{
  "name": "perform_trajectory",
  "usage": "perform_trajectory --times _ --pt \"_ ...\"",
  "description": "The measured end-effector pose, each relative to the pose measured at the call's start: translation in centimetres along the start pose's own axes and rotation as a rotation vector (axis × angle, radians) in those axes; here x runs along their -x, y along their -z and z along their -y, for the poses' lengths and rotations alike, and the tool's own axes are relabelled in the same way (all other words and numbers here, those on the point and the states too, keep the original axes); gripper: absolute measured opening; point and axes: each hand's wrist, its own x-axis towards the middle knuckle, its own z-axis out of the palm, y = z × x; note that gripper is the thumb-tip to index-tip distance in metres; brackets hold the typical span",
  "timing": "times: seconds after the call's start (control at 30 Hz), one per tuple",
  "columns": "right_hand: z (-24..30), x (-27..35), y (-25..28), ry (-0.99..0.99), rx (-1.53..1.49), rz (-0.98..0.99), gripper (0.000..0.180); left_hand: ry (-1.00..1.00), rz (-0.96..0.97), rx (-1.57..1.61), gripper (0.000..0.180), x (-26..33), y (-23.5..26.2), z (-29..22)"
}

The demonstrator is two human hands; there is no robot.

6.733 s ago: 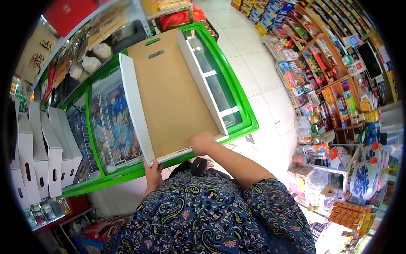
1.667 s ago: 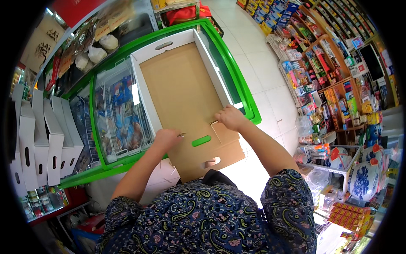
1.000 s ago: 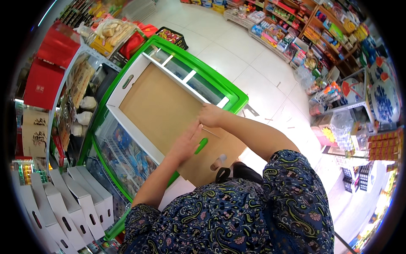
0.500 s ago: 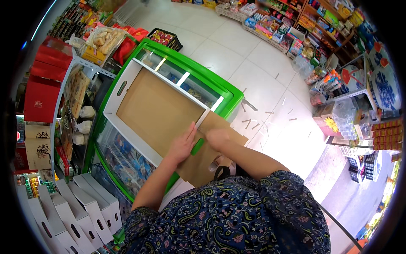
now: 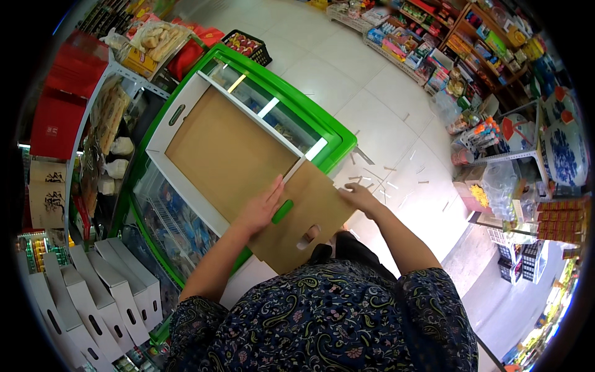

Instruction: The person assembles flat cardboard boxes by folding and taping them into rectangular containers. They repeatedly pick up flat pieces, fold the sides, and secure them with tape, then stack the finished boxes on a freezer. The person also briefly walks outside to pick up an orange box before returning to continue assembling more boxes.

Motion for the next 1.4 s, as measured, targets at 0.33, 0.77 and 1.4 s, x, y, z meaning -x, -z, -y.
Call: perform_trajectory --times 0.33,0.77,1.4 --pt "10.6 0.7 -0.5 0.165 -0.187 0.37 0.041 0.034 0.029 0.058 0.064 0.2 0.7 0.1" --pt "11.8 -3.9 -4.3 1.029 0.676 -0.122 0.034 0.248 0.229 0.378 0.05 -0.1 3.0 -0.4" --pt "18.6 -5.5 -5.8 0.837 0.927 0.141 0.024 0.491 -0.353 0.841 0.028 2.2 -2.0 4.8"
